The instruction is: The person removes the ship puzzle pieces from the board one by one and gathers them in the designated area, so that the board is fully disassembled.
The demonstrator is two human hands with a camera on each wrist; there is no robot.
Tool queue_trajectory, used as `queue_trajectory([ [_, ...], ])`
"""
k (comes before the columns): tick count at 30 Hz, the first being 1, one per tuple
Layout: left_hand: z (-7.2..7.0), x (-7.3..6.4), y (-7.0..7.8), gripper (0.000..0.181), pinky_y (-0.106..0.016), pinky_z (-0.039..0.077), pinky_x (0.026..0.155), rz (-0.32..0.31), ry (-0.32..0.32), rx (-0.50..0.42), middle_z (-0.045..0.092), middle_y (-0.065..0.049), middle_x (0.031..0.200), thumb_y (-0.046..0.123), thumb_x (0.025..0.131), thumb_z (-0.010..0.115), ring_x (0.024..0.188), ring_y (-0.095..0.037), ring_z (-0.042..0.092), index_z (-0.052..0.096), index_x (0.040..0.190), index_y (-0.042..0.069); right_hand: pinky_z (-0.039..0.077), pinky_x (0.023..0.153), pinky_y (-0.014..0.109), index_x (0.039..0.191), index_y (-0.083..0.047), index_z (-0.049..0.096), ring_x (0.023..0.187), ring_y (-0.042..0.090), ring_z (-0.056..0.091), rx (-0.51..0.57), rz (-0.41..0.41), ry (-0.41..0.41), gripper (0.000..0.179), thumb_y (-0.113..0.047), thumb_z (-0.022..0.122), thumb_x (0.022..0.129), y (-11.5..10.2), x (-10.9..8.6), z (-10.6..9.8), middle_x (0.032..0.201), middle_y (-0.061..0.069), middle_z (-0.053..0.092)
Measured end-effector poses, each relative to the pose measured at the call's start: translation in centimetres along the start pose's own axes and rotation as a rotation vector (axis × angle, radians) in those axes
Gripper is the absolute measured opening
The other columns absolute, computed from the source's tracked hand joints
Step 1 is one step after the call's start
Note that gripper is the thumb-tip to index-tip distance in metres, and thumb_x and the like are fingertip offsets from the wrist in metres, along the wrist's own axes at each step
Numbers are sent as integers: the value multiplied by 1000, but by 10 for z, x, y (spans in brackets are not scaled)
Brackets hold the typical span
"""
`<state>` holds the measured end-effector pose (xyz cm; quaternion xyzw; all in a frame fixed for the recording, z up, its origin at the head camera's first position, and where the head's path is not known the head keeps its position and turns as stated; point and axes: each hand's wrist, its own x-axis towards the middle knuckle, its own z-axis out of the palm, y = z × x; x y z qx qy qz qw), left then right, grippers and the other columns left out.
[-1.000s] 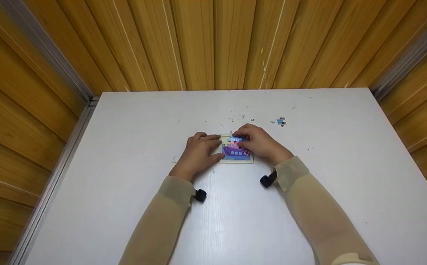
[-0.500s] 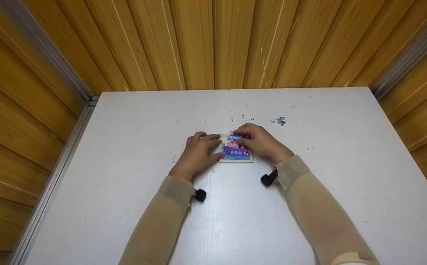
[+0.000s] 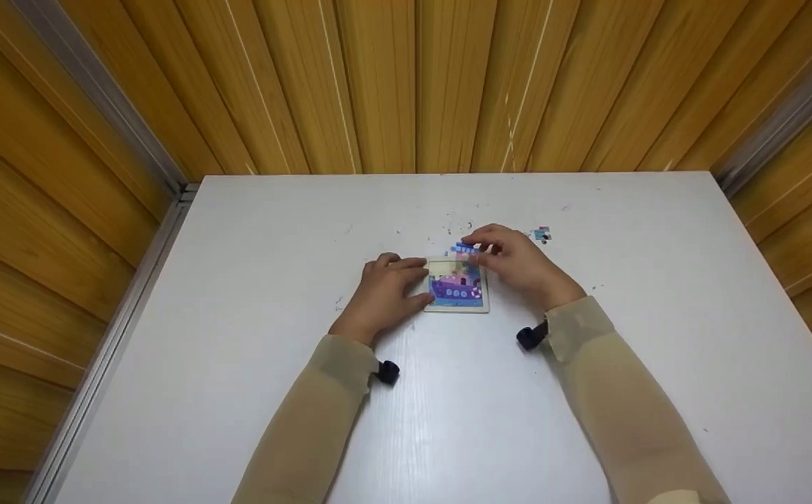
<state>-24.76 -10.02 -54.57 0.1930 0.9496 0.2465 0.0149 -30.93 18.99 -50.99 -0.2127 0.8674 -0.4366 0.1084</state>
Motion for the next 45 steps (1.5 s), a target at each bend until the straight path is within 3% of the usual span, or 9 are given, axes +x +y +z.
queue_trajectory([
  [6,2,1,3,57,-54,37,134,-9,1,4,62,4,170,50,106,78,158,-32,49,72,153,18,49,105,33,146,-11,76,127,29,62,-64,-18,47,35,-15,72,112,12,-9,-29,147,13,70],
  [15,3,2,3,57,-52,37,134,-17,0,10,62,6,169,51,105,79,158,-29,50,72,154,20,47,101,21,150,-14,73,125,26,57,-149,68,78,36,-19,68,115,29,-28,-79,152,11,66],
  [23,3,0,0,57,-53,37,135,-22,2,11,61,6,170,51,106,77,160,-30,49,72,154,20,45,105,27,153,-13,70,132,28,57,-210,102,108,38,-21,66,117,42,-40,-109,156,10,62],
  [28,3,-3,-2,57,-54,35,137,-30,-8,-9,59,6,172,50,107,76,163,-31,46,71,155,19,44,102,23,155,-11,69,129,27,56,-239,124,116,39,-21,64,117,55,-42,-121,158,12,60],
  [31,3,-3,-2,57,-54,34,137,-28,-4,-16,59,6,172,50,107,76,163,-31,45,71,155,19,46,105,31,155,-9,68,130,32,57,-261,142,117,39,-19,63,117,62,-43,-129,159,14,59],
  [35,3,-2,-2,57,-53,34,137,-25,0,-1,59,7,172,51,107,76,162,-29,46,71,155,20,47,116,56,156,-6,66,134,41,56,-280,167,105,40,-15,62,117,72,-43,-140,160,21,56],
  [37,3,-1,-1,57,-53,34,137,-24,3,5,59,7,171,51,107,77,162,-29,46,71,155,20,45,117,63,154,-3,67,133,45,57,-287,156,101,39,-12,62,116,77,-43,-144,158,24,56],
  [41,3,-1,-1,57,-53,34,138,-25,8,0,60,7,171,51,106,77,163,-29,46,72,154,21,46,117,65,150,1,68,133,46,58,-311,150,97,37,-6,62,115,85,-43,-148,154,26,58],
  [45,4,-1,-1,57,-54,34,138,-25,10,-2,60,7,171,51,106,77,164,-30,45,72,154,21,40,129,71,154,-1,65,143,48,51,-304,240,61,39,-10,60,116,89,-42,-150,161,25,52],
])
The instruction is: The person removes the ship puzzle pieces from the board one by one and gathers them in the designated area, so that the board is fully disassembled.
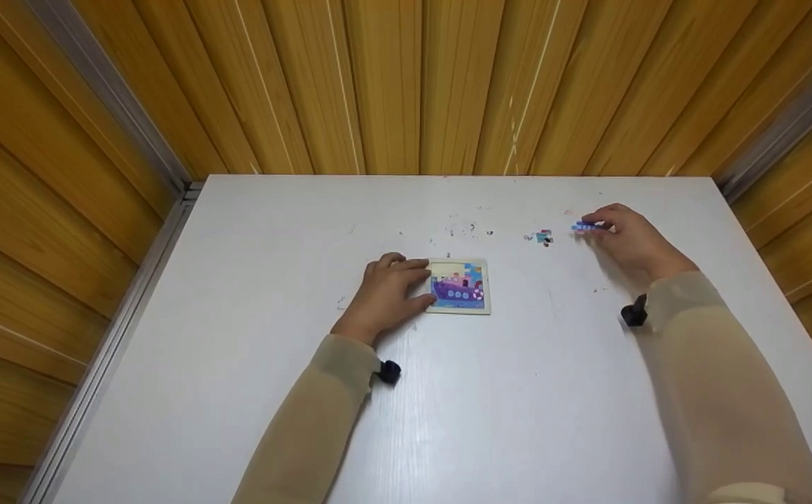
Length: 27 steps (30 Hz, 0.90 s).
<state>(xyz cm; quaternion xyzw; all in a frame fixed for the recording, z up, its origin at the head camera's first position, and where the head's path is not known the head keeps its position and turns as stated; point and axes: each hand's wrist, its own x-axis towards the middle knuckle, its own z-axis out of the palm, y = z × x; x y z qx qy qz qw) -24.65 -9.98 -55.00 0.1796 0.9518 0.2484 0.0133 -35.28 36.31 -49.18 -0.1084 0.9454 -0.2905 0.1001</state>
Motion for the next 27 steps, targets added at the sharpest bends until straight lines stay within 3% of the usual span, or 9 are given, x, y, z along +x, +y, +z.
queue_trajectory([
  [4,1,0,0,58,-53,34,138,0,-4,-2,60,7,171,51,106,77,164,-30,45,71,155,21,29,136,76,156,-3,63,156,51,43,-9,52,-45,40,-14,59,118,3,1,2,166,24,47],
  [14,-1,-1,0,57,-53,33,138,20,-2,-11,59,6,172,49,107,77,164,-30,44,71,155,19,34,135,73,153,1,66,150,50,50,-78,-32,-46,39,-6,56,116,6,2,6,153,26,55],
  [21,-2,-1,1,58,-53,33,137,14,-2,0,59,6,172,50,107,77,165,-29,44,71,155,19,32,134,76,155,-2,65,154,51,44,-134,16,-82,39,-8,56,117,7,5,7,155,25,53],
  [27,-1,-1,0,58,-54,33,138,9,1,5,59,7,172,50,107,77,164,-29,44,71,155,20,32,134,76,153,0,66,153,51,45,-144,9,-95,38,-5,54,117,7,7,7,154,25,54],
])
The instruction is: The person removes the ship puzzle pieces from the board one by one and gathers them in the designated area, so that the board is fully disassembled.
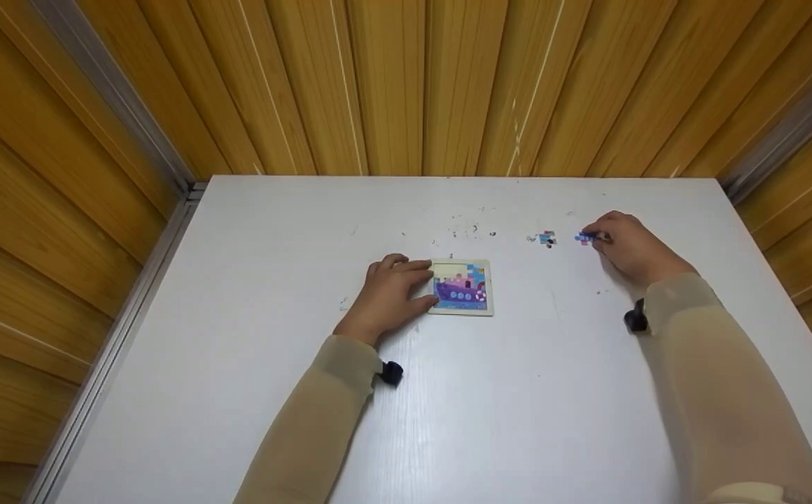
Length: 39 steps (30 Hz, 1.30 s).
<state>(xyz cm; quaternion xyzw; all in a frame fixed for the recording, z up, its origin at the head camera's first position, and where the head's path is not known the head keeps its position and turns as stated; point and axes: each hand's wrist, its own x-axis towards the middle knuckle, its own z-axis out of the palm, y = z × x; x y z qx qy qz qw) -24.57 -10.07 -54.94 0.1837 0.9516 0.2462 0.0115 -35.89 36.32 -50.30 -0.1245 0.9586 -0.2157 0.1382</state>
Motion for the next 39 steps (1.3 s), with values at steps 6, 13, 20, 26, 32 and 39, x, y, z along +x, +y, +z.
queue_trajectory([
  [6,1,0,1,58,-54,32,139,-7,0,-6,59,8,172,50,106,78,164,-29,44,71,155,20,32,134,76,158,-3,61,153,50,46,23,10,-2,42,-7,54,117,-2,-2,0,157,25,53],
  [13,1,1,2,58,-55,32,138,-4,-8,-9,59,7,172,49,107,77,164,-29,44,71,155,19,35,133,76,162,-5,56,153,52,47,66,0,31,46,-10,56,117,-2,-6,-6,167,26,45],
  [20,0,1,1,58,-57,33,137,11,-7,-6,59,5,172,48,107,77,163,-31,45,71,155,17,33,134,76,163,-9,57,156,51,45,85,-19,78,47,-8,57,117,-15,-10,-16,171,22,42],
  [26,-1,1,1,58,-56,33,137,10,-3,1,60,5,171,49,107,77,163,-31,46,71,155,17,40,129,72,163,-12,59,150,47,48,129,-40,152,46,-10,60,117,-37,-12,-19,174,20,41],
  [32,-1,2,1,58,-56,33,137,6,-10,4,60,5,171,50,107,77,163,-31,46,71,155,18,46,108,44,158,-12,64,144,38,54,214,-114,247,43,-12,64,115,-63,-17,-8,168,13,50],
  [39,-2,1,-2,57,-54,32,138,1,-6,6,60,5,171,51,107,76,163,-29,46,71,155,20,45,106,30,156,-15,67,137,29,56,342,-183,329,40,-16,66,116,-99,-15,13,162,9,57],
])
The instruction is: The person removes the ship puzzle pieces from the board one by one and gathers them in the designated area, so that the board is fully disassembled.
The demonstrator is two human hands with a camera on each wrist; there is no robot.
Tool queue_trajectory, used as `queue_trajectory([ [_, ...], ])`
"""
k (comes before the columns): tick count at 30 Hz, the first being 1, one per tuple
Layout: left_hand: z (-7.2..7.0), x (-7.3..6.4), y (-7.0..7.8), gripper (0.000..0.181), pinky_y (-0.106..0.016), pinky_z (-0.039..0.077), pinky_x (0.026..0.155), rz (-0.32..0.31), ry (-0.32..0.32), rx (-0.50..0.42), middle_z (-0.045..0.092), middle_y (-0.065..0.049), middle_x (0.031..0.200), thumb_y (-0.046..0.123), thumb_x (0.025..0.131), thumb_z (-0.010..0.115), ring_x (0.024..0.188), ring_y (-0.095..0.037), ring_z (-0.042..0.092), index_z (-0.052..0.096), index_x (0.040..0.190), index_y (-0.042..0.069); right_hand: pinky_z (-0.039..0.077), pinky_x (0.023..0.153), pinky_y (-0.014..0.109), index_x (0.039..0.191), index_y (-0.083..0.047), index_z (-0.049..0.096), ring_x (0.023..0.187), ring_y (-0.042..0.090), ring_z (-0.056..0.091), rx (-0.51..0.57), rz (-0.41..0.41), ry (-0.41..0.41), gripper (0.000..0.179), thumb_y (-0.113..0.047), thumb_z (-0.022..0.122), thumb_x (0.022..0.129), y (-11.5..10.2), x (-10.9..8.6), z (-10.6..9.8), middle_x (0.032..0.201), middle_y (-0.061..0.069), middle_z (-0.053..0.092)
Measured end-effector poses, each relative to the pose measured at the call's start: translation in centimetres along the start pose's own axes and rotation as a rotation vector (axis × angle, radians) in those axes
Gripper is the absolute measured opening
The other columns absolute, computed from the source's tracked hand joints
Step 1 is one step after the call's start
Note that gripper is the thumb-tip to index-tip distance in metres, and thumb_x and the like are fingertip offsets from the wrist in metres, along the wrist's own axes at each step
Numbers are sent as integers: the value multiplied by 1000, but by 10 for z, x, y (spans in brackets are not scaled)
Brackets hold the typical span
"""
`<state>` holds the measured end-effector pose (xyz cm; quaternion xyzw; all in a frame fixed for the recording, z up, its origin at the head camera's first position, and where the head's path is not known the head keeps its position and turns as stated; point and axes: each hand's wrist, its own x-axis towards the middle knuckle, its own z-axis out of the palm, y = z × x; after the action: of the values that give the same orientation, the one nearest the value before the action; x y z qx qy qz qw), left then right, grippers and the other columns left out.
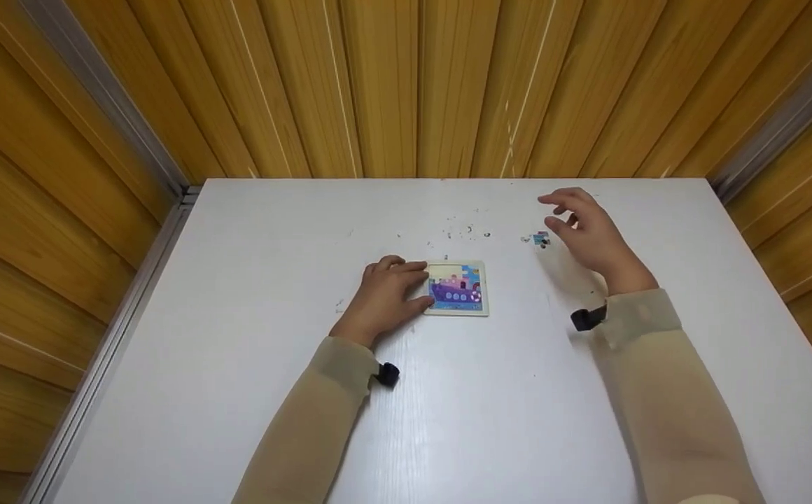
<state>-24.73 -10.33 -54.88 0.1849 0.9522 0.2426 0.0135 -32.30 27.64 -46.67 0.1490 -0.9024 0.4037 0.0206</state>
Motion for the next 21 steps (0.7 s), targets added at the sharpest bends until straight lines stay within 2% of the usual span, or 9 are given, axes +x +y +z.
queue_trajectory([
  [4,0,-1,0,58,-55,33,138,12,8,12,60,5,171,51,107,75,162,-29,47,71,154,19,44,100,22,152,-11,69,131,23,56,89,-42,30,37,-14,66,115,-12,-1,18,157,10,60],
  [9,0,-1,2,62,-55,33,138,16,-3,20,61,4,171,54,104,77,163,-29,48,70,155,19,44,99,23,148,-8,71,125,20,56,163,-56,36,34,-12,66,115,-22,-4,35,153,10,62],
  [16,-1,0,5,68,-54,30,141,5,-17,15,59,4,172,57,102,77,165,-28,46,68,158,20,46,103,26,146,-9,72,126,23,59,150,-39,-24,33,-13,67,114,-25,-6,54,151,11,64],
  [21,-2,0,3,70,-53,30,142,4,-26,31,58,4,172,59,101,77,165,-27,46,67,159,20,48,105,33,147,-7,71,128,29,61,119,-35,-79,34,-12,68,113,-26,-3,66,151,13,64],
])
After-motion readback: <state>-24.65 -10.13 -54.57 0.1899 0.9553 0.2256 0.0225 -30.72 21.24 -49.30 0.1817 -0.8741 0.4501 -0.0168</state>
